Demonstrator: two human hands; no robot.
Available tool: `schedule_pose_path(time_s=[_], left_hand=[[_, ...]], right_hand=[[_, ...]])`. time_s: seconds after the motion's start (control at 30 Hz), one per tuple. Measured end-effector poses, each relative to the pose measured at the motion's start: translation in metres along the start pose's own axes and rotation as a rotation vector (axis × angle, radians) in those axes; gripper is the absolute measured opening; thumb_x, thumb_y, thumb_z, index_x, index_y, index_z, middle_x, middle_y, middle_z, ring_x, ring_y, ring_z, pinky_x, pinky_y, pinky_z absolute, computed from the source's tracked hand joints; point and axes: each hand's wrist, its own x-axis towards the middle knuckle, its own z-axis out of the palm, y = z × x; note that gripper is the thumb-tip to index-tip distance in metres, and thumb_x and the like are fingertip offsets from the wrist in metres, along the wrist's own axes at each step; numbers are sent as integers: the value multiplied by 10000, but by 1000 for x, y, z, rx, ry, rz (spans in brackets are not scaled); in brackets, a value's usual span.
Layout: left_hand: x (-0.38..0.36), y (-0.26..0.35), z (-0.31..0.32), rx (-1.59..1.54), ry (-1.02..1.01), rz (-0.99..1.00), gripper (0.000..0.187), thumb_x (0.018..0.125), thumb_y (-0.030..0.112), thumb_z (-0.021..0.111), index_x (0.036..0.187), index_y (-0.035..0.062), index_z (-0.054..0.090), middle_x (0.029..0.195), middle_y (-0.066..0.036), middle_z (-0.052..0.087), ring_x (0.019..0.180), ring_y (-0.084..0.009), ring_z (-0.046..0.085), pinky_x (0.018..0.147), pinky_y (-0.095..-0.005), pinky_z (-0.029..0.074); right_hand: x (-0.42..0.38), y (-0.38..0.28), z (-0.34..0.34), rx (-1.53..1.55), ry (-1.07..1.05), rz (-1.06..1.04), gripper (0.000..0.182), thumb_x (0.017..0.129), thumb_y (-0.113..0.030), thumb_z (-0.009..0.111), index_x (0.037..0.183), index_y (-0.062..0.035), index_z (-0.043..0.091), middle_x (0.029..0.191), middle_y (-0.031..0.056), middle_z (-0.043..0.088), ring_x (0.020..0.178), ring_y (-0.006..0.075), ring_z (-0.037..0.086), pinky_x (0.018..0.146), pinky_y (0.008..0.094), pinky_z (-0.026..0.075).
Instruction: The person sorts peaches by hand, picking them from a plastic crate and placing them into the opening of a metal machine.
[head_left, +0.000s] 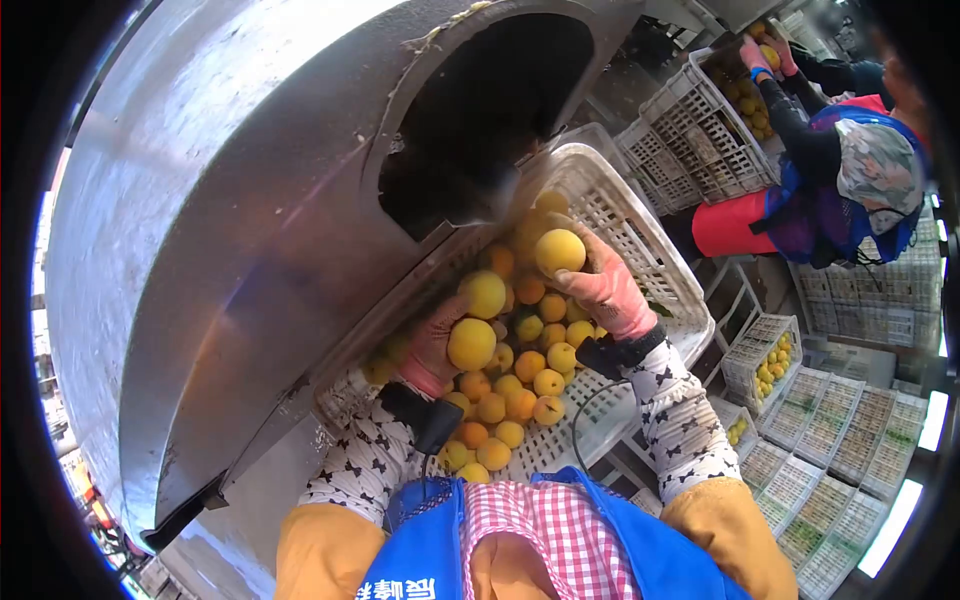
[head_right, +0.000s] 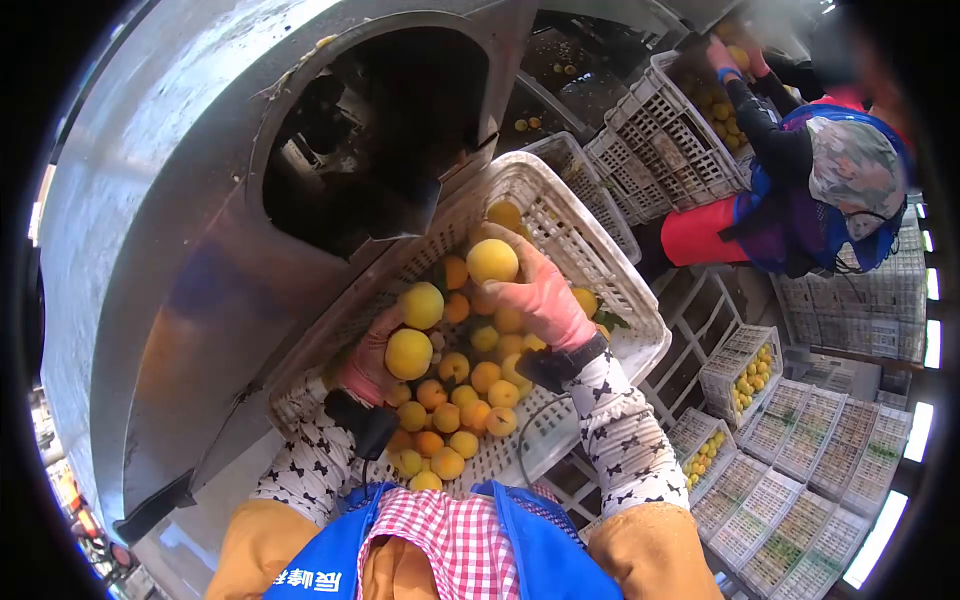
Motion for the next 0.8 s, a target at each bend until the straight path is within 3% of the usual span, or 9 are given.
schedule_pose_path(time_s=[0.1,0.23,0.37,0.47,0.53,0.6,0.67,0.73,0.8], left_hand=[[-31,8,63,-91,-133,113,437,984,349,573,1273,22,578,1162,-128,666,1032,-251,675,866,-392,584],[-38,14,92,-61,-77,268,540,947,400,630,1341,47,522,1297,-132,592,1136,-242,629,907,-360,568],[-54,22,97,-11,-1,367,525,943,374,642,1336,45,525,1261,-121,610,1124,-242,634,934,-367,558],[-61,29,94,-98,-210,362,506,936,334,655,1331,43,529,1224,-113,627,1119,-243,638,939,-364,557],[-64,24,109,-112,-7,452,481,935,304,652,1316,35,534,1187,-122,643,1037,-237,666,870,-351,580],[-70,26,116,-121,-25,444,473,936,296,651,1314,35,535,1181,-124,645,1023,-236,669,870,-351,580],[-69,25,116,-130,-60,432,466,937,287,650,1312,35,537,1174,-126,647,1010,-235,673,871,-352,580],[-65,20,91,-75,-88,417,438,943,272,642,1304,44,542,1182,-125,646,996,-230,673,871,-356,579],[-63,14,76,-51,-73,398,416,944,252,644,1300,63,543,1189,-112,642,1000,-222,668,857,-354,582]], right_hand=[[-26,-27,39,-79,8,-80,858,796,-151,777,1515,1,334,1341,103,536,1223,178,521,1073,320,399],[-38,-32,58,-183,51,-99,863,789,-193,804,1503,5,361,1390,118,521,1263,191,510,1095,332,384],[-40,-46,65,-288,7,-89,836,787,-282,805,1467,10,417,1347,115,548,1234,200,536,1071,339,408],[-40,-48,73,-289,-77,-196,834,785,-343,806,1451,0,439,1338,109,553,1219,192,542,1058,332,417],[-46,-55,84,-297,-121,-93,836,776,-367,821,1433,4,459,1340,104,559,1214,187,545,1066,334,412],[-42,-64,86,-247,-77,-79,797,758,-339,844,1386,16,507,1311,93,579,1184,173,561,1046,327,431],[-16,-72,85,-416,13,-336,775,748,-275,840,1386,16,508,1278,112,595,1164,186,576,1019,326,452],[18,-79,104,-950,297,-716,708,717,-182,818,1351,-25,545,1152,172,597,1076,335,593,944,390,494],[60,-58,100,-1190,339,-867,677,739,-206,811,1334,-29,543,1150,200,581,1050,401,571,910,427,500]])
